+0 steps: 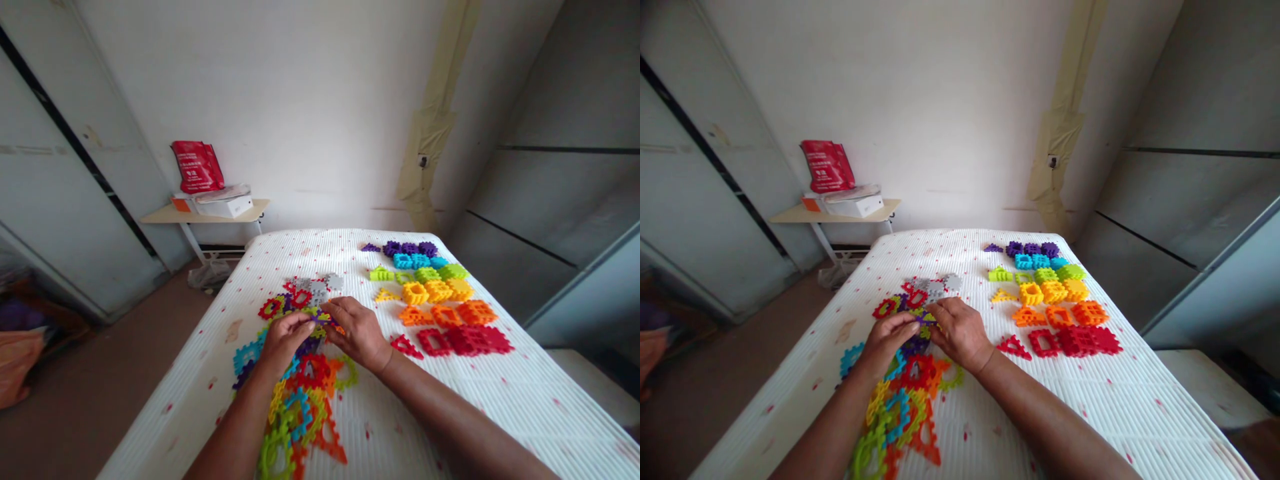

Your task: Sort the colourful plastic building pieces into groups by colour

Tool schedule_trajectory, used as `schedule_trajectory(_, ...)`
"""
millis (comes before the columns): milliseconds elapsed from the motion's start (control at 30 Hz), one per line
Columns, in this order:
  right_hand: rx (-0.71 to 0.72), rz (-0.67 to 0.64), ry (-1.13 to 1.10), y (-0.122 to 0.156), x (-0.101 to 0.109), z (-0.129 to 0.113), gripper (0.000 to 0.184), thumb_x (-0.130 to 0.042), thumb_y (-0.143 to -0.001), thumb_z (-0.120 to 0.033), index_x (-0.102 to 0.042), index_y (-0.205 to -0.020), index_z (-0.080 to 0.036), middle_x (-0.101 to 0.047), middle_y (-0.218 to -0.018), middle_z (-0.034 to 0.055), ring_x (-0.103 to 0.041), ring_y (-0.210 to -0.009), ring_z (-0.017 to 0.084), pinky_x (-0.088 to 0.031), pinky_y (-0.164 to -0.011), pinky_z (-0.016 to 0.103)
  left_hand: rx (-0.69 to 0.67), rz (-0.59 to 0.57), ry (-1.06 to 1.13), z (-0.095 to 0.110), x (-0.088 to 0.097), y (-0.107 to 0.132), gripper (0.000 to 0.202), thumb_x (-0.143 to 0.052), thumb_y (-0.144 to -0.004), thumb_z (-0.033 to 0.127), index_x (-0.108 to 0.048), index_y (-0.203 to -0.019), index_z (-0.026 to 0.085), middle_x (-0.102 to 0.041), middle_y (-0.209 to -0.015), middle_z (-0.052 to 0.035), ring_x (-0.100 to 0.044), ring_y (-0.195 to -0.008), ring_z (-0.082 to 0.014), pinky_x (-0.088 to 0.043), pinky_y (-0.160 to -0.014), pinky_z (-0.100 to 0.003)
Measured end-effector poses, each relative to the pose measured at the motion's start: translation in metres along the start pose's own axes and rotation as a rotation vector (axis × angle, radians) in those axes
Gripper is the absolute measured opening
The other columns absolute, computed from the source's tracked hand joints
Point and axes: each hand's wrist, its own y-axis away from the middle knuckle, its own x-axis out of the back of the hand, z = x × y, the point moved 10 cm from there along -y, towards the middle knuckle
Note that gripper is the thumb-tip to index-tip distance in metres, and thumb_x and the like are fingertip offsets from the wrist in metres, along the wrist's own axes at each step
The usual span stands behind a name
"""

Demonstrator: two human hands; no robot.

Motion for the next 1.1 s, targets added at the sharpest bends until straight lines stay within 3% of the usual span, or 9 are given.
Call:
schedule_trajectory(333, -0.038, -0.162, -0.016, -0.01, -0.01, 0.008, 0.017, -0.055, -0.085, -0.021, -0.058, -0.102, -0.018, -0.064, -0.094, 0.0086, -0.06, -0.087, 0.018, -0.049, -0.076, 0.029, 0.005, 0.013, -0.046, -0.003, -0.003, -0.002, 0.026, -0.068, -0.064, 0.041, -0.068, -0.069, 0.015, -0.062, -0.06, -0.0016, -0.054, -0.06, -0.0151, -0.041, -0.058, -0.024)
schedule_trajectory(533, -0.049, -0.252, 0.047, -0.02, -0.015, 0.009, 0.028, -0.058, -0.083, -0.024, -0.055, -0.109, -0.014, -0.064, -0.09, 0.0093, -0.06, -0.084, 0.019, -0.048, -0.073, 0.028, 0.032, 0.122, -0.016, -0.003, 0.005, 0.0, 0.029, -0.068, -0.063, 0.043, -0.069, -0.073, 0.015, -0.064, -0.06, -0.0023, -0.056, -0.061, -0.016, -0.044, -0.061, -0.025)
schedule_trajectory(667, -0.035, -0.27, 0.109, -0.022, -0.022, 0.002, 0.029, -0.059, -0.082, -0.024, -0.055, -0.109, -0.013, -0.063, -0.093, 0.0099, -0.059, -0.086, 0.02, -0.048, -0.073, 0.029, 0.053, 0.113, -0.003, -0.006, 0.004, -0.001, 0.033, -0.07, -0.062, 0.044, -0.069, -0.074, 0.014, -0.065, -0.062, -0.0033, -0.059, -0.064, -0.0173, -0.047, -0.063, -0.026)
schedule_trajectory(767, -0.045, -0.296, 0.139, -0.029, -0.024, 0.01, 0.029, -0.058, -0.081, -0.021, -0.055, -0.109, -0.015, -0.063, -0.09, 0.0083, -0.058, -0.084, 0.019, -0.047, -0.071, 0.027, 0.082, 0.138, 0.029, -0.01, 0.006, -0.001, 0.039, -0.072, -0.059, 0.047, -0.07, -0.08, 0.014, -0.068, -0.067, -0.0046, -0.062, -0.068, -0.019, -0.049, -0.066, -0.028)
schedule_trajectory(867, -0.108, -0.341, 0.217, -0.048, -0.015, 0.049, 0.034, -0.057, -0.081, -0.022, -0.053, -0.115, -0.018, -0.063, -0.097, 0.0073, -0.059, -0.088, 0.018, -0.045, -0.074, 0.025, 0.068, 0.204, 0.032, -0.006, 0.016, -0.001, 0.049, -0.071, -0.059, 0.049, -0.069, -0.095, 0.016, -0.07, -0.075, -0.005, -0.064, -0.074, -0.0203, -0.05, -0.071, -0.03)
schedule_trajectory(967, -0.382, -0.438, 0.465, -0.068, 0.005, 0.134, 0.038, -0.055, -0.083, -0.027, -0.05, -0.121, -0.024, -0.062, -0.111, 0.0056, -0.057, -0.1, 0.018, -0.044, -0.079, 0.024, 0.042, 0.281, -0.002, -0.002, 0.032, 0.0, 0.047, -0.067, -0.064, 0.05, -0.069, -0.096, 0.016, -0.071, -0.08, -0.0058, -0.065, -0.079, -0.0202, -0.05, -0.074, -0.029)
schedule_trajectory(1100, -0.566, -0.49, 0.587, -0.087, 0.025, 0.224, 0.038, -0.058, -0.082, -0.026, -0.054, -0.12, -0.022, -0.064, -0.11, 0.0096, -0.059, -0.1, 0.023, -0.044, -0.078, 0.028, 0.04, 0.354, -0.026, -0.008, 0.05, -0.002, 0.043, -0.066, -0.065, 0.05, -0.069, -0.09, 0.015, -0.071, -0.078, -0.0062, -0.065, -0.078, -0.0202, -0.05, -0.074, -0.028)
